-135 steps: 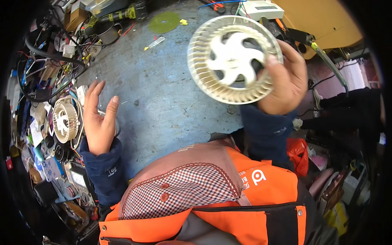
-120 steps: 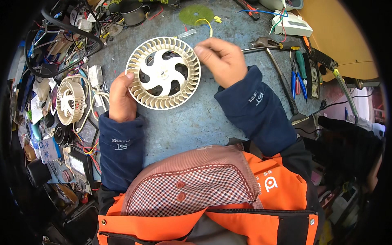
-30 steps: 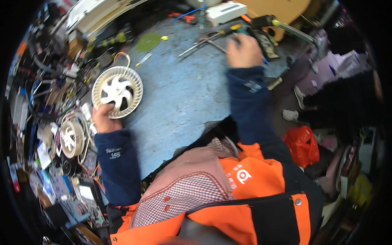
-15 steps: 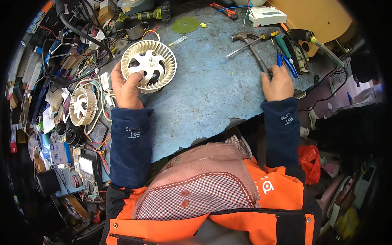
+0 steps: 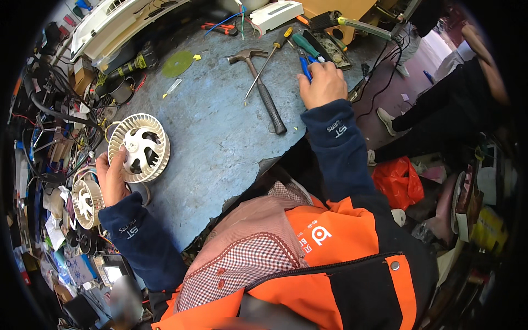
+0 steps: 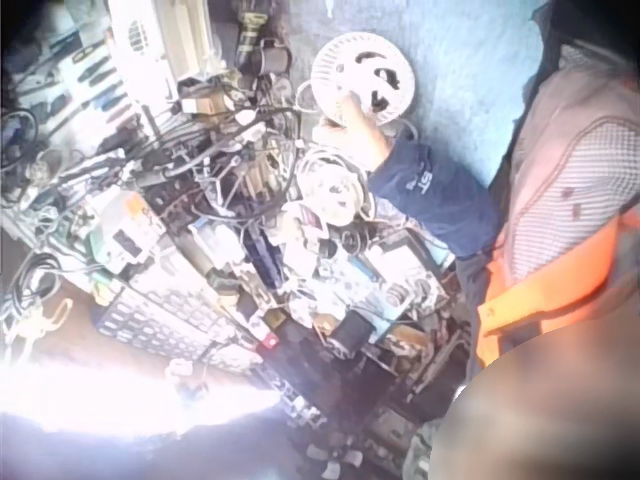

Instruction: The person handles a white plastic fan impeller, taps it with a hammer, then uses a rotary tool with a sanding bit to grind the central hub. The person also opens a small parts box and selects a bit before continuing the grinding operation.

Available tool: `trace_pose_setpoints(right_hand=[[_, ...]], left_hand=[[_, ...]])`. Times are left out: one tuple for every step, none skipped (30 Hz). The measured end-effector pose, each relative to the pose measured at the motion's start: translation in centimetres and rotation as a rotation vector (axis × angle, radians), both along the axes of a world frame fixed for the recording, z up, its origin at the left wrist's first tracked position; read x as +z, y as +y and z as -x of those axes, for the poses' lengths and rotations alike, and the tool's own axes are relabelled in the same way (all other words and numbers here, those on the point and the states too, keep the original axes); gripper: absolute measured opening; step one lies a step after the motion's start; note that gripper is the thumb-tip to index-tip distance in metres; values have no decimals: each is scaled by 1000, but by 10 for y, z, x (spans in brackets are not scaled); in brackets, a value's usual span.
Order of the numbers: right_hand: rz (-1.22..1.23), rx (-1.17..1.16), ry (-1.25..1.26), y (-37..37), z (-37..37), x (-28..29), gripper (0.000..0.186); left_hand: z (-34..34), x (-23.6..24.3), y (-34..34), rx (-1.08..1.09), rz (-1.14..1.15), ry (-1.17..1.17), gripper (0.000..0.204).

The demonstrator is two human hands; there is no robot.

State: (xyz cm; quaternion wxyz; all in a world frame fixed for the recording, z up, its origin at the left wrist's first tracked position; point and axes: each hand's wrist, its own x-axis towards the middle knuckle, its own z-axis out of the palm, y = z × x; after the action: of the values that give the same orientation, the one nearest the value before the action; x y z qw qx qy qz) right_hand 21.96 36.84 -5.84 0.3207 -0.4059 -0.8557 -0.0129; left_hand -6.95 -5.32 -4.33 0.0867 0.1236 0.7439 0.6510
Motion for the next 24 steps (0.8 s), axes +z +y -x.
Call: trace_pose_setpoints(right_hand=[[-6, -28, -11, 7, -1, -4, 33], [-12, -55, -22, 14, -1, -7, 33], [-13, -79, -31, 18, -1, -11, 34], [-50, -81, -28, 20, 0, -16, 34], [-87, -83, -25, 22, 2, -20, 35], [-125, -83, -23, 23, 3, -25, 35], [-112, -86, -50, 24, 4, -28, 36], [-87, -75, -49, 28, 5, -28, 35], [-52, -59, -50, 26, 7, -26, 34], [-18, -42, -50, 24, 9, -24, 33], [5, -48, -46, 22, 7, -25, 32], [-4, -38, -42, 24, 12, -23, 32], [-12, -41, -46, 22, 9, -25, 32], [-21, -44, -50, 21, 8, -25, 33], [-32, -43, -26, 19, 7, -27, 30], [-69, 13, 58, 20, 5, -26, 29], [-106, 69, 141, 22, 2, -26, 27], [-141, 125, 226, 23, 1, -26, 26], [-146, 162, 262, 11, 4, -18, 19], [-19, 234, 309, -1, 10, -12, 18], [103, 301, 346, -15, 14, -5, 17], [223, 353, 381, -25, 16, -3, 16], [298, 435, 400, -33, 19, -7, 14], [408, 514, 355, -46, 25, -5, 16]], left_hand=[[-5, 2, 6, 19, -32, -17, 55], [-8, 3, 11, 39, -64, -35, 56], [-7, 4, 10, 34, -40, -24, 55], [-5, 3, 9, 26, -8, -2, 54], [-1, 1, 8, 17, 24, 19, 53], [-1, 1, 8, 10, 55, 41, 52], [-2, 1, 9, -1, 77, 80, 51], [-3, 4, 11, -12, 99, 118, 50], [-6, 5, 8, -19, 130, 154, 48], [-7, 6, 2, -48, 150, 99, 47], [-7, 6, -5, -75, 170, 44, 45], [-1, 11, -10, -95, 174, 7, 43], [7, 3, -16, -125, 183, 6, 40], [14, -1, -20, -113, 265, -20, 41], [15, 0, -21, -105, 316, -29, 42], [15, 0, -20, -97, 367, -37, 44], [15, 2, -18, -89, 401, -32, 45], [15, 6, -15, -81, 437, -25, 45], [13, 9, -17, -60, 477, -19, 45], [13, 9, -21, -41, 443, 36, 45], [14, 4, -25, -29, 403, 86, 45], [15, 1, -21, -31, 361, 137, 45], [13, 0, -19, -1, 347, 229, 43], [11, 8, -25, -12, 320, 253, 47]])
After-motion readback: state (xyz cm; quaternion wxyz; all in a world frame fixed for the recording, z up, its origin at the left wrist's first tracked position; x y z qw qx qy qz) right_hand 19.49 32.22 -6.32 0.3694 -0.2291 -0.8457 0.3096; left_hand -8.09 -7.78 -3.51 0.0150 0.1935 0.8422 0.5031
